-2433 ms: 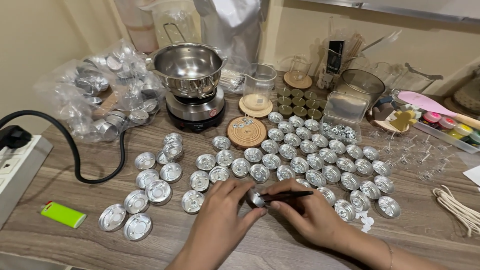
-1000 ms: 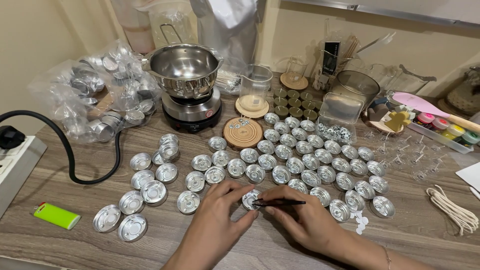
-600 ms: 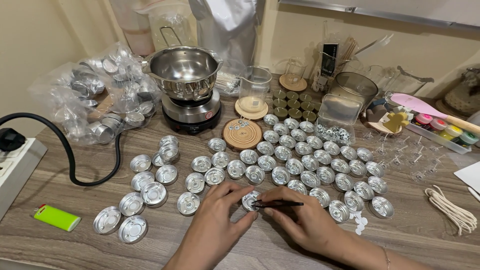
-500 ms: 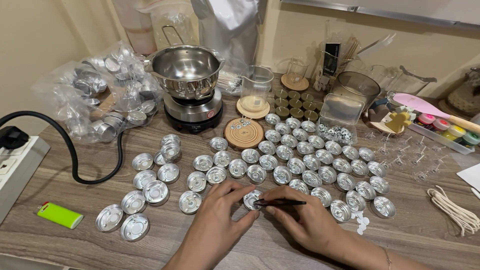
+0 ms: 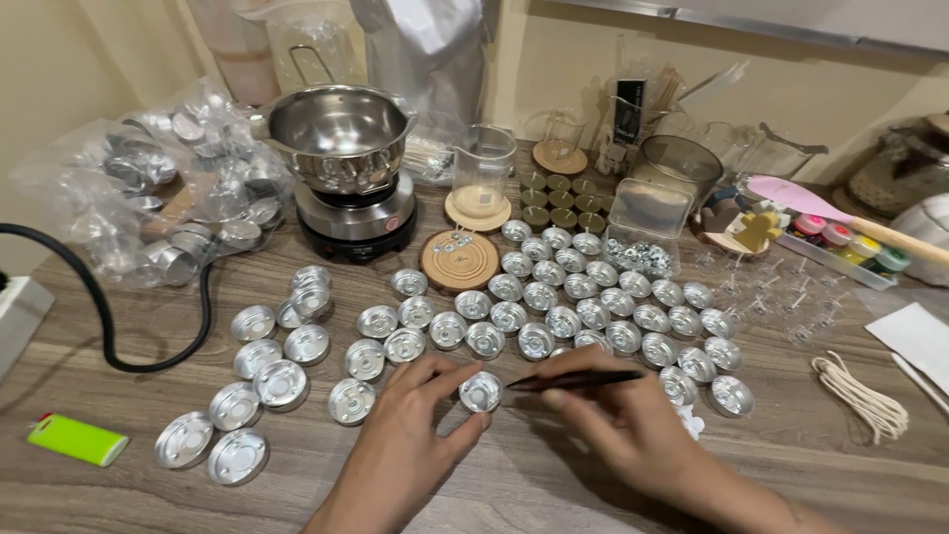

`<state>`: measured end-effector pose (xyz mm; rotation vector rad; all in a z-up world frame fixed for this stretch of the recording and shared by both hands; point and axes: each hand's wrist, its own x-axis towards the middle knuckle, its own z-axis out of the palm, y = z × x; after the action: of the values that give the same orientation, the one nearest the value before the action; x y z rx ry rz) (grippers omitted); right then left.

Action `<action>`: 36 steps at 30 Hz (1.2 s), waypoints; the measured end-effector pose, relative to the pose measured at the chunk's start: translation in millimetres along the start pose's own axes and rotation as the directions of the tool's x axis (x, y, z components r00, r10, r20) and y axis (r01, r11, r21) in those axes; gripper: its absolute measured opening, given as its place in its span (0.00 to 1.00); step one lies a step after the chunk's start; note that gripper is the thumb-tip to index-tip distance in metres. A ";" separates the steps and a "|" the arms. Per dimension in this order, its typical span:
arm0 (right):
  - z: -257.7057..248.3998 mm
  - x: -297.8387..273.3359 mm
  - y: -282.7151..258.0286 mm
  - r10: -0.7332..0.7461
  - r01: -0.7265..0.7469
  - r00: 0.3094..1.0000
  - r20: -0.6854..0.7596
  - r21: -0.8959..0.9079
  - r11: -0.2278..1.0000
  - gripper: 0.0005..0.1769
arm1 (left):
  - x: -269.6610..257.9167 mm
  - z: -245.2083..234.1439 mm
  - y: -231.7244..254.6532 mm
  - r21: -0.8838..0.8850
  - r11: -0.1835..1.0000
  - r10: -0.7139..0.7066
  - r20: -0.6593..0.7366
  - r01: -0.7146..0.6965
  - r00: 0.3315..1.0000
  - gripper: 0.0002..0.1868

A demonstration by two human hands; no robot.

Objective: Placing wick stickers into the center of silver tea light tins for candle making.

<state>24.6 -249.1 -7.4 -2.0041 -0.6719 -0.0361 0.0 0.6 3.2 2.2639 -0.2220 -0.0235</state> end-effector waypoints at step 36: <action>-89.5 -133.1 38.4 0.329 -0.368 0.878 -0.348 -0.051 0.929 0.16 | 3.1 5.6 1.2 0.088 0.995 -0.039 0.013 0.038 0.999 0.30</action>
<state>-47.7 -395.2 -31.5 -2.1355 -0.0861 -0.1991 2.3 -4.9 0.7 2.3562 -0.1909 -0.0515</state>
